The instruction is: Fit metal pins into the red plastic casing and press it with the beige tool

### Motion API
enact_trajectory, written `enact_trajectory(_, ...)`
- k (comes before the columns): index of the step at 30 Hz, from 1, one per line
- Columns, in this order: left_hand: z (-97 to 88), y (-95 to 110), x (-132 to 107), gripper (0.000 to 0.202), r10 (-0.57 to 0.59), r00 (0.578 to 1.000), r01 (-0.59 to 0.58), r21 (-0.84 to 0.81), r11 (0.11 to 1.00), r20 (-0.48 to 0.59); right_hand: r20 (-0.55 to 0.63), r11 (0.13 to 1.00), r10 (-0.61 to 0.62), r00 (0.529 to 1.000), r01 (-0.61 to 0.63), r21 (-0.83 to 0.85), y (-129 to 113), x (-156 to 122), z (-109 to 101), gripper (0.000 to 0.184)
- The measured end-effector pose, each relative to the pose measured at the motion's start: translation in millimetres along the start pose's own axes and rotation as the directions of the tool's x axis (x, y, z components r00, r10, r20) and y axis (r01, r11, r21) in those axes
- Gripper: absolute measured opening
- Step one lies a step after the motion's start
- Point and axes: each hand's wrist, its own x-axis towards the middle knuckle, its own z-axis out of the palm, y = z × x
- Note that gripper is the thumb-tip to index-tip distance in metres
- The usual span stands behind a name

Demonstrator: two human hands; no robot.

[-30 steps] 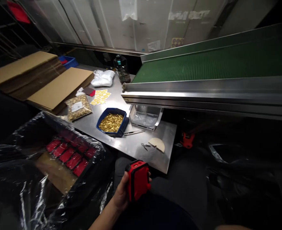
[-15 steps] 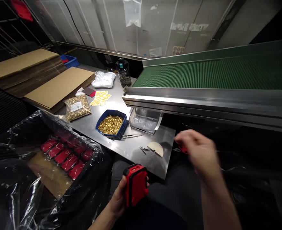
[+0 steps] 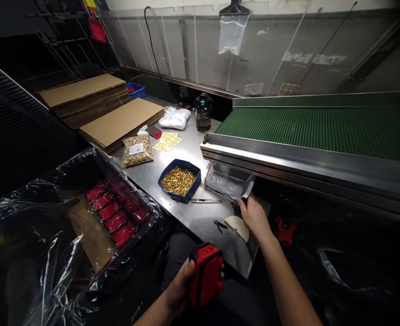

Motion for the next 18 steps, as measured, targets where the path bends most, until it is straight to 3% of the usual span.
enact_trajectory(3,1.9,7,1,0.072,0.060,0.998,-0.061,0.100,0.993,0.015,0.033,0.999,0.040,0.999,-0.040,-0.011,17,-18,-8,0.036)
enact_trajectory(6,-2.8,12,1,0.077,0.097,0.994,-0.105,0.206,0.973,0.047,0.069,0.999,0.051,0.996,-0.051,0.000,18,-47,-11,0.028)
enact_trajectory(12,-13.4,13,-1,0.097,0.080,0.994,-0.102,0.341,0.934,0.080,0.157,0.992,-0.120,0.980,0.111,0.064,-32,-78,24,0.019)
enact_trajectory(15,-4.9,19,-5,0.092,0.075,0.993,-0.106,0.413,0.905,0.090,0.165,0.991,-0.092,0.982,0.075,0.108,-52,-75,40,0.011)
enact_trajectory(18,3.7,23,-10,0.097,0.080,0.994,-0.103,0.462,0.881,0.067,0.180,0.975,-0.044,0.983,0.002,0.222,-55,-76,41,0.009)
